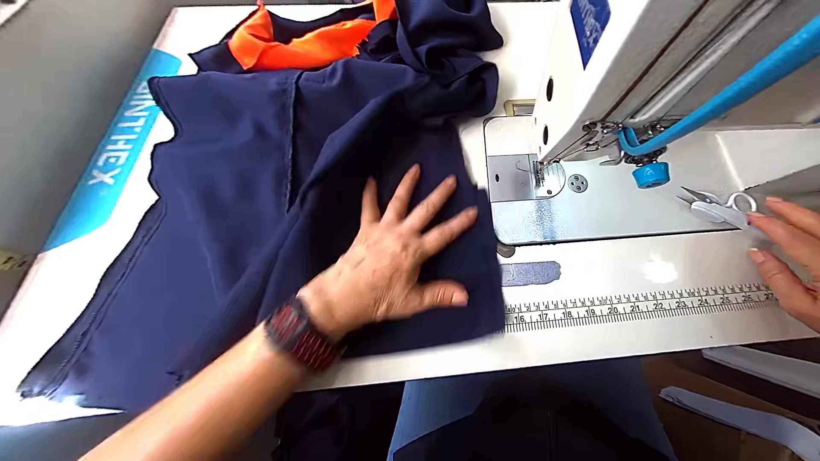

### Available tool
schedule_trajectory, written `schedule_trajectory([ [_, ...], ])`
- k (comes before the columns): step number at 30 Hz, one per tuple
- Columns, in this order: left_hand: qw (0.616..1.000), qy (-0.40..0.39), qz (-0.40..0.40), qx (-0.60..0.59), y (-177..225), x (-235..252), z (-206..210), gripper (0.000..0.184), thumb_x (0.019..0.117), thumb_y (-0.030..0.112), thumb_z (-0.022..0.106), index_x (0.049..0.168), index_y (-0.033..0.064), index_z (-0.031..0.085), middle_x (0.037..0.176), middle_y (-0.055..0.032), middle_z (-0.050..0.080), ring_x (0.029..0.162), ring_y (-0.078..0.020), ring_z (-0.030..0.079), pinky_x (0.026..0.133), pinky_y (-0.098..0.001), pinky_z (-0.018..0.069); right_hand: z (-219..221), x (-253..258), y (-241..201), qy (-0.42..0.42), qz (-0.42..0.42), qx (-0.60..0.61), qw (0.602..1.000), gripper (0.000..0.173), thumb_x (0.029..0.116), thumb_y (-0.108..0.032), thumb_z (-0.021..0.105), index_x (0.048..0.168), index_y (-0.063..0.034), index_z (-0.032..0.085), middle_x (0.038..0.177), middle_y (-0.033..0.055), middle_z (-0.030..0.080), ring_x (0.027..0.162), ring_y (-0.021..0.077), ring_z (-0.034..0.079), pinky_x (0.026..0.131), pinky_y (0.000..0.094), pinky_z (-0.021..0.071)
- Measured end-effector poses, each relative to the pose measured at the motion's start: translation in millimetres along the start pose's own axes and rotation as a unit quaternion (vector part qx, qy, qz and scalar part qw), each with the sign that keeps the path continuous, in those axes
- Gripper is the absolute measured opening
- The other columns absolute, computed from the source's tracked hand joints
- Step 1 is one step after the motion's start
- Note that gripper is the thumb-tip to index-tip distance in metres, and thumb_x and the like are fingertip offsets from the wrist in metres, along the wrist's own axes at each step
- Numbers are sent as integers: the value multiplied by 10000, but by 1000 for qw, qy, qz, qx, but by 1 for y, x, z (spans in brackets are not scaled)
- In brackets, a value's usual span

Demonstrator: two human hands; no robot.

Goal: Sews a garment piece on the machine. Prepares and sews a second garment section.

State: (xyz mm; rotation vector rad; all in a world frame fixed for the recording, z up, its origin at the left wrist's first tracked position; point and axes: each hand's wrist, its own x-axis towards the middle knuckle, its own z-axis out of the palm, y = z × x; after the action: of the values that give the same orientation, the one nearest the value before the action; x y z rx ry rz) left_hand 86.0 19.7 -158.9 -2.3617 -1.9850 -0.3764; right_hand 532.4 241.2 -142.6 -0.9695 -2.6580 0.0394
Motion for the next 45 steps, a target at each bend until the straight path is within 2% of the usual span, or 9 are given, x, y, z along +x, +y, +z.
schedule_trajectory([
  [5, 997, -4, 55, -49, 56, -68, 5, 850, 864, 899, 228, 1470, 400, 554, 1627, -85, 409, 1515, -505, 244, 1047, -862, 156, -2, 4, -2, -63, -10, 5, 998, 414, 986, -16, 461, 1359, 123, 576, 1394, 349, 561, 1238, 563, 572, 1019, 676, 449],
  [11, 986, 18, 138, -90, 42, -39, -15, 642, 1012, 623, 415, 1309, 129, 697, 1491, -112, 570, 1465, -336, 433, 1174, -623, 319, -1, 28, -9, -81, -29, -39, 996, 491, 934, 47, 458, 1418, 89, 535, 1344, 335, 596, 1245, 557, 558, 1014, 708, 412],
  [17, 977, -64, 191, -69, 16, -19, 0, 868, 817, 903, 325, 1497, 403, 527, 1660, -74, 349, 1532, -446, 253, 1082, -845, 130, 2, 42, -31, -61, -34, -36, 997, 576, 804, 132, 526, 1378, 93, 562, 1216, 364, 576, 1014, 577, 604, 775, 702, 480],
  [21, 969, -91, 215, -79, 11, -18, -2, 905, 753, 946, 346, 1493, 453, 512, 1681, -116, 287, 1524, -512, 207, 1047, -880, 94, -9, 40, -97, -100, -31, 22, 994, 551, 891, 5, 453, 1434, 78, 511, 1126, 285, 650, 890, 450, 676, 682, 602, 529],
  [25, 964, -97, 232, -91, 8, -17, -2, 851, 741, 941, 387, 1462, 510, 522, 1678, -161, 273, 1510, -558, 182, 1029, -897, 72, 11, 36, -166, -70, -134, 75, 986, 512, 1032, -364, 434, 1366, -35, 639, 895, 91, 657, 732, 225, 638, 573, 361, 506],
  [27, 962, -97, 234, -98, 7, -17, -1, 829, 740, 920, 429, 1458, 516, 524, 1676, -172, 272, 1511, -564, 171, 1029, -896, 57, 25, 41, -185, -8, -175, 58, 983, 442, 1061, -355, 459, 1278, -62, 710, 857, 93, 631, 761, 255, 590, 618, 355, 453],
  [29, 962, -106, 233, -95, 8, -17, -3, 834, 738, 912, 446, 1467, 512, 513, 1679, -171, 264, 1510, -567, 168, 1030, -895, 57, 33, 47, -197, 25, -202, 17, 979, 335, 1054, -213, 495, 1230, -43, 725, 953, 166, 667, 892, 359, 609, 723, 463, 431],
  [32, 960, -119, 237, -93, 8, -15, -6, 850, 744, 902, 453, 1493, 502, 484, 1684, -175, 247, 1513, -572, 146, 1030, -892, 42, 39, 50, -207, 51, -229, -12, 972, 274, 1025, -110, 534, 1201, -36, 731, 1038, 181, 693, 980, 384, 609, 819, 517, 399],
  [45, 960, -98, 240, -104, 7, -15, -1, 817, 761, 903, 423, 1471, 508, 510, 1676, -163, 275, 1507, -579, 158, 1022, -896, 41, 49, 31, -233, 57, -172, -13, 983, 265, 1019, -110, 561, 1205, -56, 742, 1037, 147, 694, 951, 342, 584, 767, 461, 375],
])
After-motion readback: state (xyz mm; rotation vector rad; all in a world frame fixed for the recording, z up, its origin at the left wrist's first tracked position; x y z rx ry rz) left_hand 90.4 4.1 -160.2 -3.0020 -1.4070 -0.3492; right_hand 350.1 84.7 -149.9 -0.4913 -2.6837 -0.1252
